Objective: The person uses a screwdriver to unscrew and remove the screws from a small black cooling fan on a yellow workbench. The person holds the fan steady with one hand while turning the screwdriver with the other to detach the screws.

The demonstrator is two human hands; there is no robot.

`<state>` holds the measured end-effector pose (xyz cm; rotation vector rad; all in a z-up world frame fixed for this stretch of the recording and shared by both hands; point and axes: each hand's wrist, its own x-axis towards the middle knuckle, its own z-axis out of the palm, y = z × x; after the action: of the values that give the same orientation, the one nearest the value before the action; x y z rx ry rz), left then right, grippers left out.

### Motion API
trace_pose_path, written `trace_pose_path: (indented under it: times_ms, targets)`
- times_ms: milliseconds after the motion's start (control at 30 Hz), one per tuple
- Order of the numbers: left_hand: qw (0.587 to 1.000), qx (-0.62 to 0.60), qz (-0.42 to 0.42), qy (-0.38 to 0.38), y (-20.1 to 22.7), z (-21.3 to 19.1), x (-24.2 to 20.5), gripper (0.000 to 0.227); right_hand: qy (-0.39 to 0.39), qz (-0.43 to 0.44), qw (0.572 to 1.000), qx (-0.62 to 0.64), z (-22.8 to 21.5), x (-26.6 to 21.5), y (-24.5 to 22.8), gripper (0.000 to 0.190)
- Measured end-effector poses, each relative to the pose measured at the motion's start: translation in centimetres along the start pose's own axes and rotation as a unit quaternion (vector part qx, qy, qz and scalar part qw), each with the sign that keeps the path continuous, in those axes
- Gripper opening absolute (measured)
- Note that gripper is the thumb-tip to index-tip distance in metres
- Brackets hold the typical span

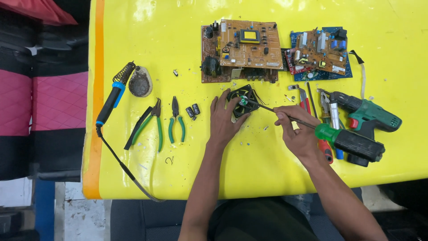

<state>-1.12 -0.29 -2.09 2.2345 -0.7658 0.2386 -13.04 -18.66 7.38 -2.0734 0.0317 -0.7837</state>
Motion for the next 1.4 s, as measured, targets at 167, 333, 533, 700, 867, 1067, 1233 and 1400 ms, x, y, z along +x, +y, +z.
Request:
trace_pose_path:
  times_ms: [167, 333, 533, 700, 867, 1067, 1233, 1400]
  targets:
    - [1.0, -0.011, 0.005, 0.005, -0.1, 0.1, 0.0, 0.053, 0.008, -0.013, 1.0, 0.004, 0.2, 0.2, -0.3, 0.016]
    - [1.0, -0.013, 0.002, 0.013, -0.3, 0.3, -0.1, 0.062, -0.003, -0.008, 1.0, 0.023, 0.3, 0.1, -0.6, 0.016]
    - [1.0, -0.017, -0.001, 0.012, -0.3, 0.2, -0.1, 0.065, -0.002, -0.019, 0.999, -0.027, -1.0, 0.2, -1.4, 0.016]
    - [1.0, -0.005, 0.012, 0.018, -0.3, 0.3, -0.1, 0.062, -0.002, 0.007, 0.999, -0.043, -1.9, -0.7, -0.7, 0.015]
    - [1.0, -0.009, 0.016, 0.015, 0.3, -0.3, 0.1, 0.059, 0.0, 0.037, 0.999, -0.016, -0.9, -0.7, -1.1, 0.015]
    - [1.0, -0.027, 0.008, 0.011, 0.4, -0.5, 0.0, 0.062, 0.01, 0.014, 1.0, -0.025, -0.7, -1.5, -0.1, 0.015]
    - [0.999, -0.034, 0.001, 0.013, 0.3, -0.4, 0.1, 0.065, 0.015, 0.03, 0.999, 0.006, -0.9, -0.7, -0.1, 0.016]
    - [0.999, -0.029, 0.006, 0.018, 0.3, -0.5, 0.1, 0.066, 0.008, 0.041, 0.999, 0.009, -0.3, -0.9, -1.2, 0.014]
